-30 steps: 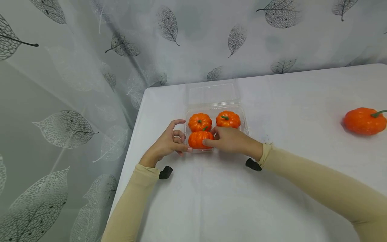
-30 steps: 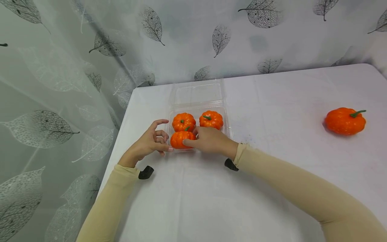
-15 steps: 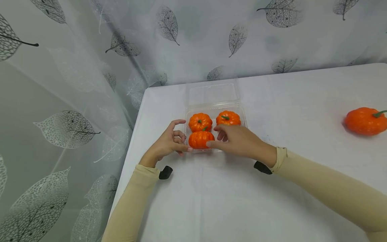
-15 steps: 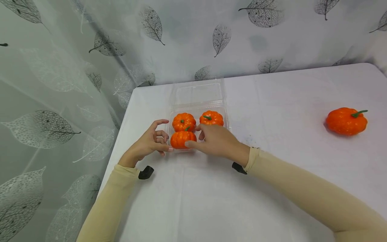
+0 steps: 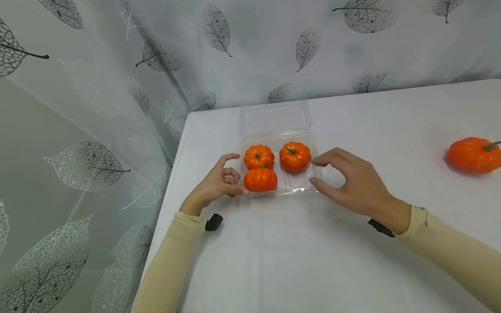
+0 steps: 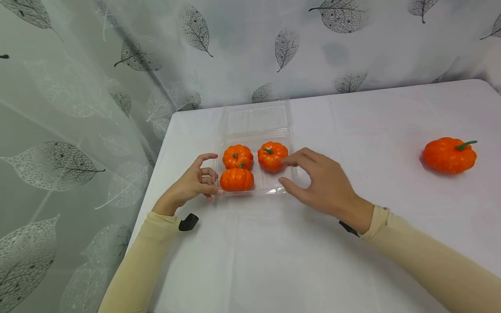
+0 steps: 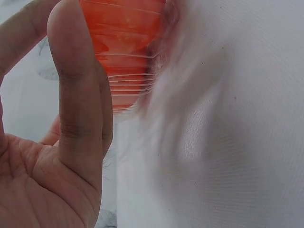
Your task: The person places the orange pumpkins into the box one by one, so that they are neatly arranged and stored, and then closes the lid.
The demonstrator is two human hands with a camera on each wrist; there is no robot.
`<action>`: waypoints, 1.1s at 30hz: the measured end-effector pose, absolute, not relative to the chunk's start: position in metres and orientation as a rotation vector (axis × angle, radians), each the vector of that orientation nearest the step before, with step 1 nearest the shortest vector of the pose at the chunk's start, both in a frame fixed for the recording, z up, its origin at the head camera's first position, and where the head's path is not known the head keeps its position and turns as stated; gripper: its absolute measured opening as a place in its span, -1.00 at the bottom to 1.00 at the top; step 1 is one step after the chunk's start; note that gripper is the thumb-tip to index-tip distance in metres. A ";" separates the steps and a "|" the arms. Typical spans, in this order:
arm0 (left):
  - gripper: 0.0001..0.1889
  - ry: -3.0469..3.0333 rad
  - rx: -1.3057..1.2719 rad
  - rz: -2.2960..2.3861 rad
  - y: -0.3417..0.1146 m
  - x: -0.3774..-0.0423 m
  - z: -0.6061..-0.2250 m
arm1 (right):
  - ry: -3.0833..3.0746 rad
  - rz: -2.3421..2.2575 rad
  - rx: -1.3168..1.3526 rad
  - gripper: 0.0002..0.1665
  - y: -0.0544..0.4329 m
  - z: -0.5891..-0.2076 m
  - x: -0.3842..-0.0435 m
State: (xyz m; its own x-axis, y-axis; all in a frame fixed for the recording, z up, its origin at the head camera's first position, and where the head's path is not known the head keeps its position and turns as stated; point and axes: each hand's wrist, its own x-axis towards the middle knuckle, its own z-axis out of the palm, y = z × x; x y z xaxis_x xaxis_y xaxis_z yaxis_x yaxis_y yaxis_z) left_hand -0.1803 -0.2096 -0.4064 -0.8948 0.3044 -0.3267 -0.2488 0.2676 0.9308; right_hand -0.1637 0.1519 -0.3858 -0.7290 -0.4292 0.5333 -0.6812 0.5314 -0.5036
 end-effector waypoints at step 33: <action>0.05 2.135 0.032 1.608 -0.211 -0.180 -0.406 | -2.738 0.703 -0.326 0.23 0.340 -0.394 -0.183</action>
